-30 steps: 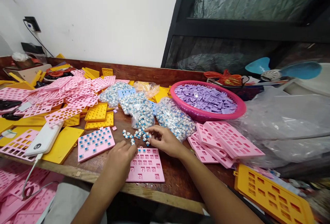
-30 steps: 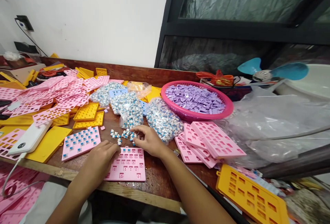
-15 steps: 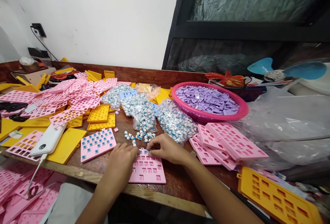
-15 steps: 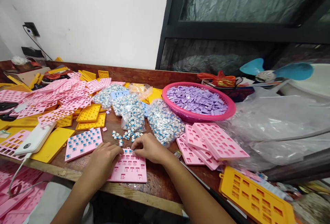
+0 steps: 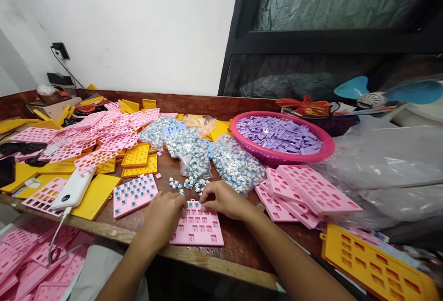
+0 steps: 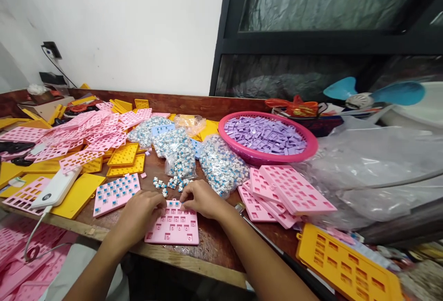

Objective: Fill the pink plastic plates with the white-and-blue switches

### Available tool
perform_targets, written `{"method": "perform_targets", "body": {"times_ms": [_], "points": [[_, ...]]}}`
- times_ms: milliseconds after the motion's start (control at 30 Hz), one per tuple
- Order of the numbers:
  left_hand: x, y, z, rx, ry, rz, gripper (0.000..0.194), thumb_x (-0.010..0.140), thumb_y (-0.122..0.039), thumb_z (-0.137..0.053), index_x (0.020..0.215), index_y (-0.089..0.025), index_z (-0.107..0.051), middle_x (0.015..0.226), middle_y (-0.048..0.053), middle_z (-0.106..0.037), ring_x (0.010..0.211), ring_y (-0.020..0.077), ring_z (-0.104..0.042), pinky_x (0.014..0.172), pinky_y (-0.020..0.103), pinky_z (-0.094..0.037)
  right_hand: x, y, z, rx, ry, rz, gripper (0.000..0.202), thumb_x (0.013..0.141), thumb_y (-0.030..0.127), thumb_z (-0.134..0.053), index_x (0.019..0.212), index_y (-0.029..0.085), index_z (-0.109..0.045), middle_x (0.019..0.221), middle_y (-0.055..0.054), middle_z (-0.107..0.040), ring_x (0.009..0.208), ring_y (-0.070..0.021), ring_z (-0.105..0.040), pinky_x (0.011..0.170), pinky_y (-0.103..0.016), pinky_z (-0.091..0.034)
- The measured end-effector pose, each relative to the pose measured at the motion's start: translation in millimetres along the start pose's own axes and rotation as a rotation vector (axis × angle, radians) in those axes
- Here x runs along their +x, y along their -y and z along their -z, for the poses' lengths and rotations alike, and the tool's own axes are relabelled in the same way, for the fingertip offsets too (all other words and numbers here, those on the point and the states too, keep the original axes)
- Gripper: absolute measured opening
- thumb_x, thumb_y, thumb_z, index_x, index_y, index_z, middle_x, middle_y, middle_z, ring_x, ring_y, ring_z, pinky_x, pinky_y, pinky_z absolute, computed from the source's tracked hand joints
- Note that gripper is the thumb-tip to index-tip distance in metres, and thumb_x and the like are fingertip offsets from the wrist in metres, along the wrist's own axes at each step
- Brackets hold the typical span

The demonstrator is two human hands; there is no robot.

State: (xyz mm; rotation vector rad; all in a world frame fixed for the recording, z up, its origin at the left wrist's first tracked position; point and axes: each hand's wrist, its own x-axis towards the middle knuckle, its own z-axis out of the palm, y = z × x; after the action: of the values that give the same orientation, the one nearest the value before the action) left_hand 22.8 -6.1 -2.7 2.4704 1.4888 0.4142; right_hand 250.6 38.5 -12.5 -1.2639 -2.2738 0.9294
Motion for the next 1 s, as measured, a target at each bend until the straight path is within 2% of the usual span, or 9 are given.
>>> {"method": "perform_targets", "body": {"times_ms": [67,167,267,367,467,600,667,867,1000], "points": [[3,11,-0.2,-0.103,-0.071,0.006,0.008,0.092,-0.022,-0.062,0.088,-0.022,-0.069,0.09,0.002,-0.072,0.087,0.0198,-0.064,0.076,0.03,-0.04,1,-4,-1,0.021,-0.006,-0.002,0.01,0.07,0.015,-0.08,0.079,0.019,-0.081,0.082,-0.003,-0.077,0.077,-0.0191,-0.07,0.069,-0.025,-0.047],[13,24,1.0,-0.077,-0.14,-0.023,0.02,0.097,-0.023,-0.054,0.093,-0.022,-0.074,0.094,0.004,-0.069,0.089,0.0192,-0.063,0.078,0.029,-0.042,3,-11,-3,0.125,0.016,-0.039,0.011,0.069,0.019,-0.081,0.08,0.017,-0.081,0.079,-0.004,-0.077,0.073,-0.0191,-0.069,0.063,-0.025,-0.046],[24,27,1.5,0.003,-0.05,-0.131,0.032,0.096,-0.013,-0.05,0.103,-0.027,-0.078,0.094,0.004,-0.069,0.092,0.0186,-0.063,0.08,0.028,-0.043,4,-15,-5,0.193,0.052,-0.065,0.014,0.069,0.023,-0.081,0.081,0.016,-0.081,0.072,-0.003,-0.075,0.065,-0.0172,-0.066,0.055,-0.023,-0.043],[29,26,1.0,0.004,0.021,-0.194,0.04,0.092,-0.01,-0.052,0.115,-0.032,-0.076,0.095,0.004,-0.069,0.095,0.0181,-0.063,0.084,0.027,-0.044,4,-14,-5,0.122,0.044,-0.056,0.013,0.069,0.023,-0.08,0.08,0.017,-0.08,0.068,-0.001,-0.072,0.061,-0.015,-0.062,0.052,-0.022,-0.04],[28,27,0.9,0.02,0.02,-0.171,0.04,0.09,-0.009,-0.054,0.112,-0.031,-0.077,0.096,0.005,-0.068,0.096,0.019,-0.063,0.084,0.028,-0.045,1,-9,0,0.055,0.029,-0.028,0.013,0.069,0.022,-0.08,0.082,0.018,-0.081,0.069,-0.001,-0.072,0.062,-0.0149,-0.061,0.053,-0.022,-0.039],[27,31,0.7,-0.039,0.021,-0.104,0.034,0.091,-0.009,-0.052,0.098,-0.026,-0.08,0.094,0.005,-0.066,0.089,0.0177,-0.063,0.078,0.027,-0.044,-2,-6,10,0.097,0.093,0.094,0.013,0.079,0.025,-0.074,0.088,0.019,-0.082,0.085,-0.003,-0.077,0.077,-0.0185,-0.068,0.067,-0.025,-0.047],[28,32,0.1,-0.076,0.02,-0.073,0.033,0.091,-0.01,-0.051,0.096,-0.025,-0.079,0.094,0.004,-0.066,0.087,0.0169,-0.063,0.077,0.026,-0.044,-1,-8,12,0.127,0.107,0.106,0.014,0.082,0.025,-0.071,0.089,0.018,-0.081,0.088,-0.004,-0.078,0.081,-0.0195,-0.07,0.071,-0.026,-0.049],[27,35,-0.1,-0.022,0.032,0.006,0.023,0.093,-0.015,-0.055,0.096,-0.023,-0.077,0.094,0.004,-0.068,0.09,0.019,-0.065,0.076,0.027,-0.043,5,-17,4,0.136,0.139,0.044,0.014,0.081,0.026,-0.072,0.09,0.015,-0.074,0.084,-0.003,-0.075,0.074,-0.0175,-0.067,0.062,-0.024,-0.046],[16,30,5.9,-0.029,-0.076,-0.008,0.022,0.099,-0.021,-0.049,0.104,-0.021,-0.071,0.099,0.005,-0.069,0.095,0.0203,-0.064,0.081,0.03,-0.044,7,-18,1,0.115,0.151,0.065,0.014,0.08,0.024,-0.072,0.091,0.016,-0.068,0.079,-0.001,-0.069,0.07,-0.0145,-0.062,0.06,-0.022,-0.043]]}}
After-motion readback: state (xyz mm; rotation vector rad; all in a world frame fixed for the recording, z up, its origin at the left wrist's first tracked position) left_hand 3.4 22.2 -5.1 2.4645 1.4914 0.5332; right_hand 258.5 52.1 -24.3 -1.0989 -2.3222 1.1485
